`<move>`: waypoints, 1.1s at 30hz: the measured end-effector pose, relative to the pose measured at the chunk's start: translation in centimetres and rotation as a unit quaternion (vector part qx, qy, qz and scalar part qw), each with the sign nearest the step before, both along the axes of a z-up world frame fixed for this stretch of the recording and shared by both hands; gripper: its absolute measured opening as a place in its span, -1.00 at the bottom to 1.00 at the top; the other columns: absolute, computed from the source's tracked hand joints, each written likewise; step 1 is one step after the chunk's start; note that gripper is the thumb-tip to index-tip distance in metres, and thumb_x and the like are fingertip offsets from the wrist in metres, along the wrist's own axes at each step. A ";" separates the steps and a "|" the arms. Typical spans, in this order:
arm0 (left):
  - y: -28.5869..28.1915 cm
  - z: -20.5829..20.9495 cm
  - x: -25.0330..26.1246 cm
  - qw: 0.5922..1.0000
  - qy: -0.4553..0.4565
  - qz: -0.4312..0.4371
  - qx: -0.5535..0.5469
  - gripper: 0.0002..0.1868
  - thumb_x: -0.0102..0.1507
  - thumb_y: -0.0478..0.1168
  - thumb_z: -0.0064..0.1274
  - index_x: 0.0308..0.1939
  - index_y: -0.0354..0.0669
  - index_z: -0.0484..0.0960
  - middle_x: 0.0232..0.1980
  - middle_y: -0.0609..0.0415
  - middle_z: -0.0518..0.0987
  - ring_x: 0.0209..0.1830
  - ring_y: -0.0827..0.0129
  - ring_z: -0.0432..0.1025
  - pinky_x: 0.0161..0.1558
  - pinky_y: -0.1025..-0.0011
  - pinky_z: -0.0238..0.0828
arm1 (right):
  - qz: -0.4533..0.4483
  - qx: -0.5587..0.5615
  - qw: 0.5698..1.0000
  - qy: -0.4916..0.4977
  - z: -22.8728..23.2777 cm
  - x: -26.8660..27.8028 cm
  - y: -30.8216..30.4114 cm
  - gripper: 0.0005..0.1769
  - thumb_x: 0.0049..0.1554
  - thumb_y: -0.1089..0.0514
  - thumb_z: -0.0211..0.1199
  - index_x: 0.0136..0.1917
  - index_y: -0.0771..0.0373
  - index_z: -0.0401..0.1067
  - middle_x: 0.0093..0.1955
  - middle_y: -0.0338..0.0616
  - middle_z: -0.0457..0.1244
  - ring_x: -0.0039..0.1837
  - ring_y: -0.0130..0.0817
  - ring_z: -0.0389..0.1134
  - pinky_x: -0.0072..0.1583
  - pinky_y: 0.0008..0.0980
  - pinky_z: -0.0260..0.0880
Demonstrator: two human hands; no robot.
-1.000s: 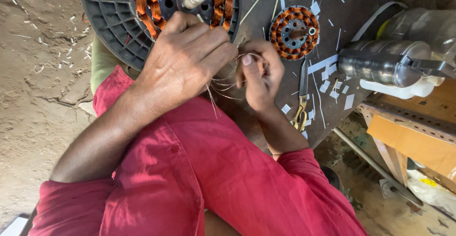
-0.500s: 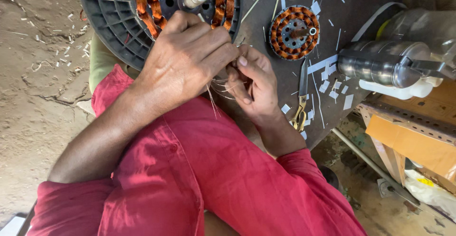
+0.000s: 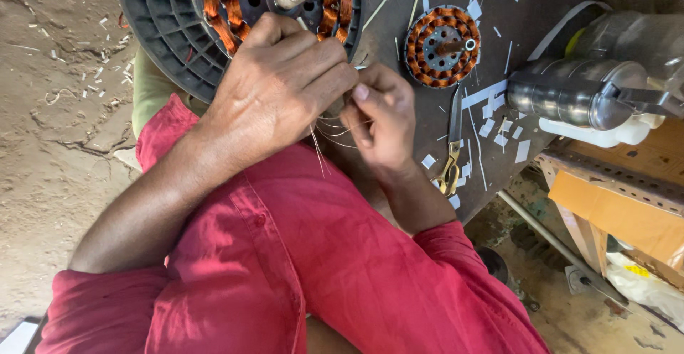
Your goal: The person repairs an electric motor stator by stripping copper wire insulation with shears, twisting the exposed ends, and inserting them into the stator slots. They then use a wooden stick to push the wires deeper into the slots.
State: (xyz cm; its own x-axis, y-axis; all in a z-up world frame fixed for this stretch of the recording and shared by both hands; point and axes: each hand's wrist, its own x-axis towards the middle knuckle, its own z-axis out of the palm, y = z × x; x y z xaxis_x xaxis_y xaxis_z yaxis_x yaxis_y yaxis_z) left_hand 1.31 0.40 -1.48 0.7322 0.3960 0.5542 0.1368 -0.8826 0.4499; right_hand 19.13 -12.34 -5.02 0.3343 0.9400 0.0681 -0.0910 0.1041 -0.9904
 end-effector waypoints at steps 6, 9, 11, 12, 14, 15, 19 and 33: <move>0.0 0.2 0.0 1.000 0.005 -0.002 -0.003 -0.91 0.31 -0.27 0.09 -0.11 -0.10 0.60 -0.25 0.19 0.40 -0.22 0.43 0.41 0.04 0.37 0.22 | -0.022 -0.021 0.997 -0.066 1.0 0.4 -0.3 -0.88 0.20 0.38 0.32 0.02 0.34 0.44 -0.04 0.01 0.32 -0.16 -0.22 0.40 -0.17 -0.32 0.39; 0.1 0.5 0.0 1.000 -0.011 0.005 0.009 -0.89 0.27 -0.27 0.09 -0.12 -0.11 0.61 -0.23 0.20 0.41 -0.21 0.43 0.40 0.02 0.38 0.21 | -0.071 0.130 0.849 -0.507 1.0 0.6 0.6 -0.89 0.22 0.37 0.30 0.03 0.34 0.44 -0.02 0.01 0.31 -0.14 -0.21 0.40 -0.16 -0.32 0.40; 0.2 0.7 0.1 1.000 -0.021 0.008 0.016 -0.89 0.26 -0.27 0.09 -0.13 -0.11 0.61 -0.24 0.20 0.40 -0.20 0.43 0.40 0.01 0.40 0.21 | -0.089 0.196 0.795 -0.567 0.5 0.7 1.1 -0.90 0.18 0.36 0.30 -0.01 0.35 0.44 -0.04 0.05 0.31 -0.16 -0.15 0.44 -0.17 -0.28 0.47; 0.2 0.8 0.1 1.000 -0.021 0.009 0.017 -0.89 0.26 -0.27 0.08 -0.14 -0.10 0.60 -0.26 0.20 0.40 -0.20 0.44 0.40 0.01 0.40 0.21 | -0.091 0.216 0.791 -0.564 0.3 0.6 1.3 -0.91 0.18 0.35 0.29 -0.02 0.37 0.44 -0.05 0.06 0.31 -0.19 -0.15 0.44 -0.18 -0.27 0.48; 0.3 0.9 0.2 1.000 -0.013 0.006 0.013 -0.92 0.29 -0.27 0.09 -0.14 -0.10 0.60 -0.27 0.20 0.40 -0.21 0.44 0.40 0.03 0.39 0.21 | -0.083 0.184 0.870 -0.450 -0.2 0.2 1.3 -0.95 0.22 0.33 0.23 -0.03 0.38 0.43 -0.09 0.03 0.31 -0.30 -0.27 0.37 -0.25 -0.36 0.41; 0.3 1.0 0.2 1.000 -0.006 0.001 0.007 -0.94 0.32 -0.26 0.09 -0.14 -0.09 0.59 -0.26 0.19 0.39 -0.21 0.43 0.40 0.05 0.38 0.21 | -0.070 0.126 0.934 -0.328 -0.4 -0.1 1.0 -0.95 0.24 0.33 0.18 -0.03 0.37 0.43 -0.12 -0.02 0.32 -0.37 -0.39 0.31 -0.31 -0.45 0.32; 0.3 1.1 0.2 1.000 -0.025 0.007 0.011 -0.91 0.27 -0.24 0.11 -0.16 -0.09 0.59 -0.26 0.18 0.39 -0.23 0.41 0.40 0.01 0.39 0.24 | -0.016 -0.028 0.998 0.050 -0.2 -0.3 -0.8 -0.86 0.31 0.27 0.14 -0.02 0.40 0.44 -0.15 0.00 0.34 -0.43 -0.53 0.24 -0.37 -0.57 0.20; 0.3 1.2 0.2 1.000 -0.016 0.007 0.017 -0.90 0.28 -0.25 0.08 -0.12 -0.10 0.59 -0.26 0.20 0.40 -0.23 0.45 0.40 0.03 0.40 0.23 | -0.023 0.019 0.995 -0.095 -0.3 -0.1 0.0 -0.91 0.25 0.30 0.26 0.01 0.35 0.39 -0.12 -0.01 0.35 -0.23 -0.28 0.41 -0.24 -0.41 0.35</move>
